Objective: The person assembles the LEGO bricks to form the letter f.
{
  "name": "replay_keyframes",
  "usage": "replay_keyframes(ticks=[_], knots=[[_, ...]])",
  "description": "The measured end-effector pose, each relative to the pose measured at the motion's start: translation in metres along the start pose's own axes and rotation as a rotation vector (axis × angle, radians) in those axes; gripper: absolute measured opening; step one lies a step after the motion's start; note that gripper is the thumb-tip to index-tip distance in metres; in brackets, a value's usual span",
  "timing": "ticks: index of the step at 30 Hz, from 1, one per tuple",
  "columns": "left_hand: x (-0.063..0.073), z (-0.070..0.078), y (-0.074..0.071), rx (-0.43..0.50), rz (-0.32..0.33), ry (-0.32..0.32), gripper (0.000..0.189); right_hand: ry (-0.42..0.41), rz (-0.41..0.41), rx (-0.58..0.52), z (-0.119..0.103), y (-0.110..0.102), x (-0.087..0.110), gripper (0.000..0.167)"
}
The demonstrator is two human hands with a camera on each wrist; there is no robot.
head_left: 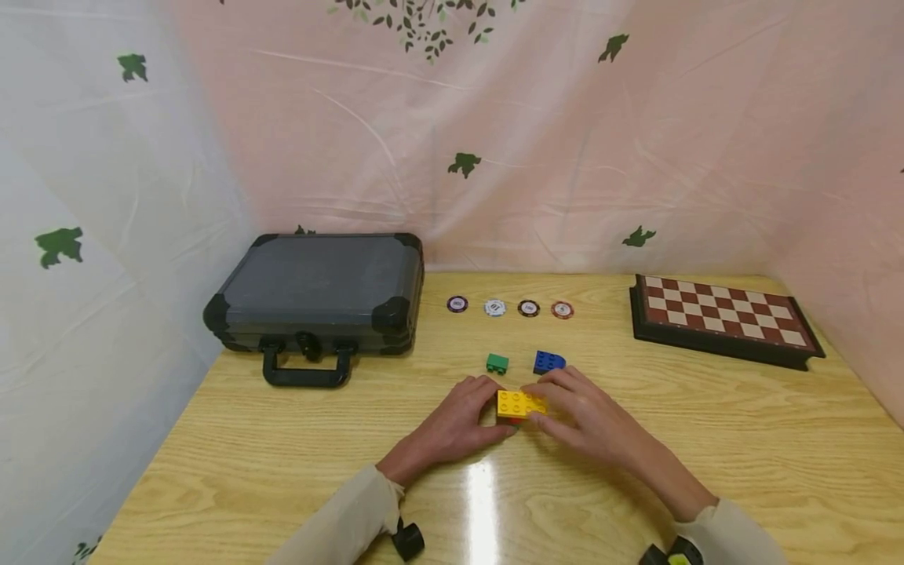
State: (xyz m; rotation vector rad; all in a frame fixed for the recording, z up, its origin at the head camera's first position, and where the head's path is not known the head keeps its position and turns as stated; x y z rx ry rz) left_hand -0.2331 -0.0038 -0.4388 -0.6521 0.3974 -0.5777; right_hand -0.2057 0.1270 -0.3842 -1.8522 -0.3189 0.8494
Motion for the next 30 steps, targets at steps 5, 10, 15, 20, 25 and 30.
replay_keyframes(ticks=[5, 10, 15, 20, 25, 30], knots=[[0.000, -0.002, 0.001, -0.004, -0.010, -0.016, 0.039, 0.007, 0.032, -0.046, 0.006, -0.004, -0.004, 0.026], [0.000, -0.002, 0.002, 0.007, -0.021, -0.029, 0.041, 0.005, 0.075, -0.091, 0.015, -0.008, -0.011, 0.026], [0.000, -0.003, 0.001, 0.010, -0.019, -0.027, 0.040, -0.017, 0.098, -0.110, 0.022, -0.006, -0.022, 0.024], [0.000, -0.005, 0.001, 0.015, -0.020, -0.037, 0.040, 0.013, 0.056, -0.095, 0.030, 0.002, -0.036, 0.023], [0.001, -0.006, 0.002, 0.024, -0.027, -0.045, 0.040, 0.037, -0.006, -0.069, 0.034, 0.012, -0.047, 0.024], [0.001, -0.007, 0.001, 0.033, -0.029, -0.049, 0.040, 0.041, -0.028, -0.054, 0.037, 0.018, -0.055, 0.024]])
Point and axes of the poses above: each hand's wrist, its own x-axis away from the middle knuckle, its own y-axis out of the palm, z = x × y, the point moved 10 cm from there along -x, towards the middle knuckle, and after that the axes turned 11 degrees about x, right-handed, at the moved point
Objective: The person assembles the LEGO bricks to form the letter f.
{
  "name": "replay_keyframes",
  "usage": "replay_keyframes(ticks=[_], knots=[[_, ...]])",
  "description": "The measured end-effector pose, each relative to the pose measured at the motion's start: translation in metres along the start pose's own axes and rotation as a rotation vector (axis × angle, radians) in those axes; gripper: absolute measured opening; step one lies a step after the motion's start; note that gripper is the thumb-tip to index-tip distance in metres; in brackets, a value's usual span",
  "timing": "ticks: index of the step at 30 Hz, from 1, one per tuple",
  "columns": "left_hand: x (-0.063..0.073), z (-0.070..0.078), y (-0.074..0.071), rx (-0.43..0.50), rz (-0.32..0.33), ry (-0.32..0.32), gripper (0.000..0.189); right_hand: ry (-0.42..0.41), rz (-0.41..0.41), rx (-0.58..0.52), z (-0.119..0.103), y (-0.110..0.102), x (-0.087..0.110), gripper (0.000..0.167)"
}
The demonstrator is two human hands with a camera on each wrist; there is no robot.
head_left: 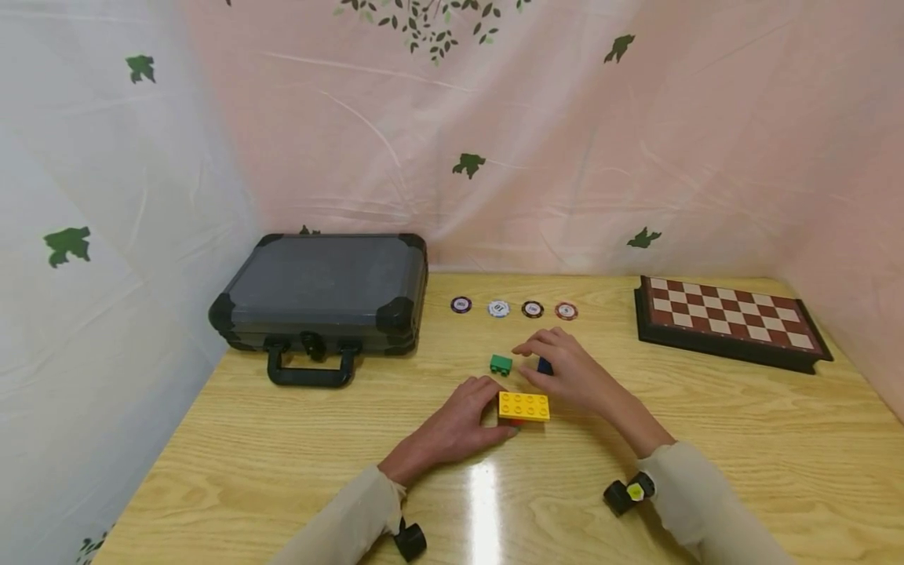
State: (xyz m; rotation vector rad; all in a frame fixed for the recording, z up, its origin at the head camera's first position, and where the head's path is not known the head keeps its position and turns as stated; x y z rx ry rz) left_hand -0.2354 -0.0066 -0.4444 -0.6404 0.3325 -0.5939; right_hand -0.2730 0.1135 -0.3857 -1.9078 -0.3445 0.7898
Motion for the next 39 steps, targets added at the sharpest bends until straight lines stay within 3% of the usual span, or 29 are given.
replay_keyframes(ticks=[13, 27, 35, 39], knots=[[0.000, 0.002, 0.000, -0.013, -0.002, 0.011, 0.040, -0.002, -0.080, 0.027, 0.003, 0.021, -0.012, 0.027], [-0.001, 0.001, 0.000, -0.016, -0.003, 0.012, 0.037, 0.003, -0.125, 0.061, 0.002, 0.031, -0.018, 0.029], [-0.001, 0.001, -0.001, -0.027, -0.001, 0.014, 0.035, 0.000, -0.165, 0.078, 0.002, 0.034, -0.018, 0.043], [-0.001, 0.001, -0.001, -0.022, -0.001, 0.018, 0.034, -0.009, -0.186, 0.081, 0.001, 0.035, -0.017, 0.041]])
Point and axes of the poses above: each hand's wrist, its own x-axis away from the middle knuckle, its own y-axis out of the palm, z = x × y, the point moved 10 cm from there along -x, towards the middle knuckle, and after that the axes turned 11 degrees about x, right-handed, at the moved point
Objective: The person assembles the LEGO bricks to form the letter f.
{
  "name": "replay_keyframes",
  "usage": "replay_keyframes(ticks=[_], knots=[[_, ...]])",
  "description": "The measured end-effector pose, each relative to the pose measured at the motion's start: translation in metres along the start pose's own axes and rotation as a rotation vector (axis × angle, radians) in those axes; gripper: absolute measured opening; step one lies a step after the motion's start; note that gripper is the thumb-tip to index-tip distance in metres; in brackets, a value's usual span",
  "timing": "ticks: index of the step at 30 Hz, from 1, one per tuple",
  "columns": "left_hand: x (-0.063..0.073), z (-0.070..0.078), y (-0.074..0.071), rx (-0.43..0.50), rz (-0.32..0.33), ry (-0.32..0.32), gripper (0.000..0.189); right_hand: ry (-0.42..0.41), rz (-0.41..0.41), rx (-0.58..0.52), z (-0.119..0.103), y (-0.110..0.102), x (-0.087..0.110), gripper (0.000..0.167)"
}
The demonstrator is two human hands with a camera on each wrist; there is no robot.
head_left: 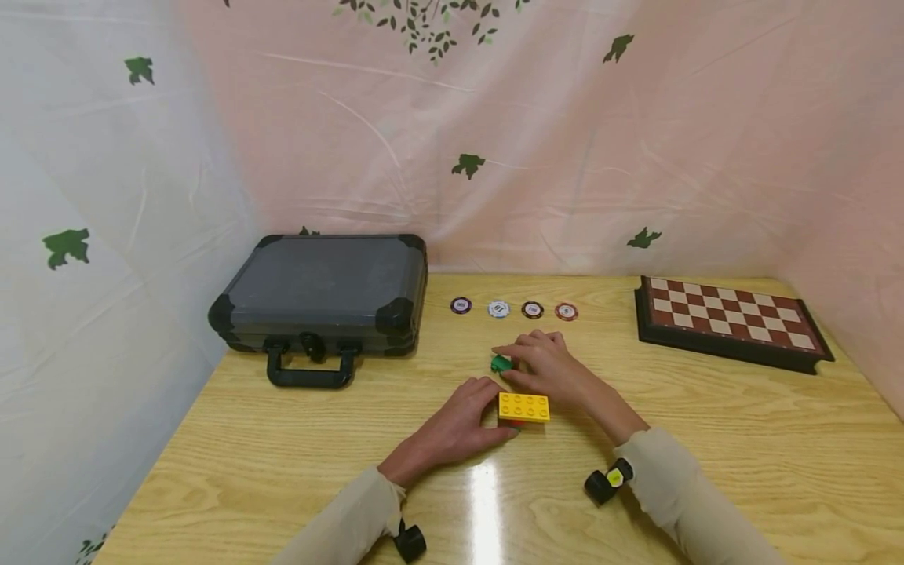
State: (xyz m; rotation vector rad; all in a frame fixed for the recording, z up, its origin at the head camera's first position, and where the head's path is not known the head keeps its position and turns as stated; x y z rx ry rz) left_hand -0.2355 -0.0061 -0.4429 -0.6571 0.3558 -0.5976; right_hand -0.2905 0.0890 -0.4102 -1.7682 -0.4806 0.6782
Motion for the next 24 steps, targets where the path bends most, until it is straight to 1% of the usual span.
replay_keyframes(ticks=[4, 15, 24], knots=[[0.0001, 0.0007, 0.0001, 0.002, 0.002, 0.005, 0.035, -0.005, -0.010, -0.005, -0.0001, 0.0009, 0.0000, 0.035], [-0.0002, -0.0007, 0.0009, 0.001, -0.003, -0.001, 0.038, 0.005, -0.052, -0.012, 0.0015, 0.0028, -0.0021, 0.039], [-0.0004, 0.0004, 0.0000, -0.005, 0.005, 0.007, 0.037, 0.002, -0.048, -0.024, 0.0005, 0.0009, -0.0033, 0.037]])
Point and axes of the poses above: each hand's wrist, its own x-axis away from the middle knuckle, its own y-axis out of the palm, z = x × y, the point moved 10 cm from there along -x, towards the middle knuckle, and after that the axes turned 11 degrees about x, right-handed, at the moved point
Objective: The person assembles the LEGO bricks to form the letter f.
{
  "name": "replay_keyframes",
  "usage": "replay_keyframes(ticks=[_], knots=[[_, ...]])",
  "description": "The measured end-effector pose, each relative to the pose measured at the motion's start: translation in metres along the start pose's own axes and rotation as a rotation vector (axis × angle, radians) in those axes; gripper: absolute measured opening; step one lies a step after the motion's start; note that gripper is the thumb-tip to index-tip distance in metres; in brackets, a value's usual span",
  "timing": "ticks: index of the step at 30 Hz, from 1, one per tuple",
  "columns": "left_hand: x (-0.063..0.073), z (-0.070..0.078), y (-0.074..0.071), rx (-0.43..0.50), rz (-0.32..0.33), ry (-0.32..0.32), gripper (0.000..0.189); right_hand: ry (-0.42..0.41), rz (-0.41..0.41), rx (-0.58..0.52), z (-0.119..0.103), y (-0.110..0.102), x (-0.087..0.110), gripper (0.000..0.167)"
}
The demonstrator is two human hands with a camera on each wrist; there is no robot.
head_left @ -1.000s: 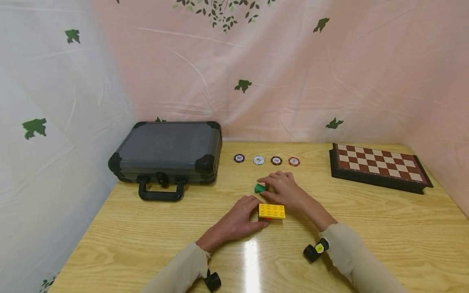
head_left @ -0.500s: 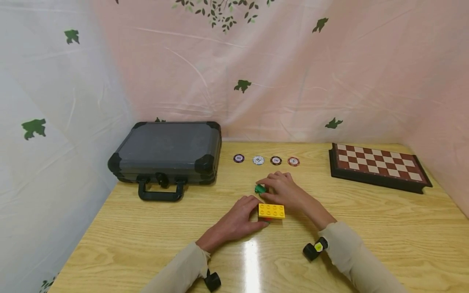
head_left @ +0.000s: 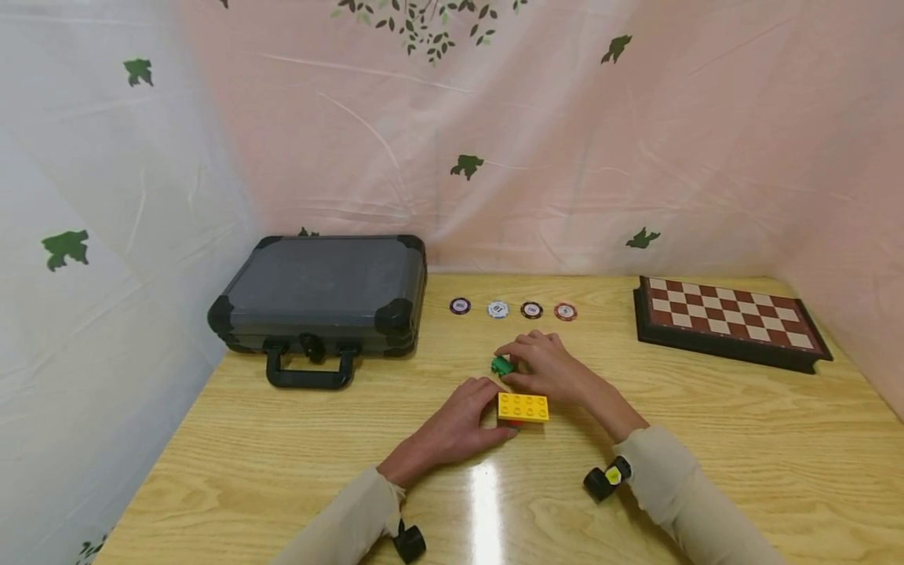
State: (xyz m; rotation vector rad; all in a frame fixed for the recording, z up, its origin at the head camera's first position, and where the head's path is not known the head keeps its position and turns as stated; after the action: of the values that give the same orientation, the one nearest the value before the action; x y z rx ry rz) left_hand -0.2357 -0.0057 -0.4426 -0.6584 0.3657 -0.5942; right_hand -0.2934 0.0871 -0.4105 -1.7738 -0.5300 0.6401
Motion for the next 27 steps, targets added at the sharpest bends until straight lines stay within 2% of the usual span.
replay_keyframes(ticks=[8, 14, 21, 27], knots=[[0.000, 0.000, 0.000, 0.004, 0.000, 0.000, 0.035, 0.001, 0.023, -0.040, -0.001, -0.003, -0.001, 0.031], [0.000, -0.001, 0.001, 0.008, -0.003, -0.012, 0.034, 0.047, 0.046, -0.109, 0.005, -0.006, 0.000, 0.028], [0.000, -0.002, 0.001, 0.012, 0.005, -0.016, 0.034, 0.092, 0.118, -0.218, 0.010, -0.015, 0.007, 0.025], [0.000, -0.002, 0.000, 0.018, 0.014, -0.004, 0.033, 0.094, 0.191, -0.231, 0.010, -0.024, 0.014, 0.028]])
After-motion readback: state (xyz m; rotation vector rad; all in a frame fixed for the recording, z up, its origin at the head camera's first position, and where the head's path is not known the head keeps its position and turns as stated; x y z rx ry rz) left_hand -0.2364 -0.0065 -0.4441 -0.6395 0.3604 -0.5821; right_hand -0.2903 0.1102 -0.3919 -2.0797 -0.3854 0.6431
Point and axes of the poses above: each hand's wrist, its own x-axis away from the middle knuckle, its own y-axis out of the palm, z = x × y, the point moved 10 cm from there along -x, towards the middle knuckle, and after that the axes turned 11 degrees about x, right-handed, at the moved point
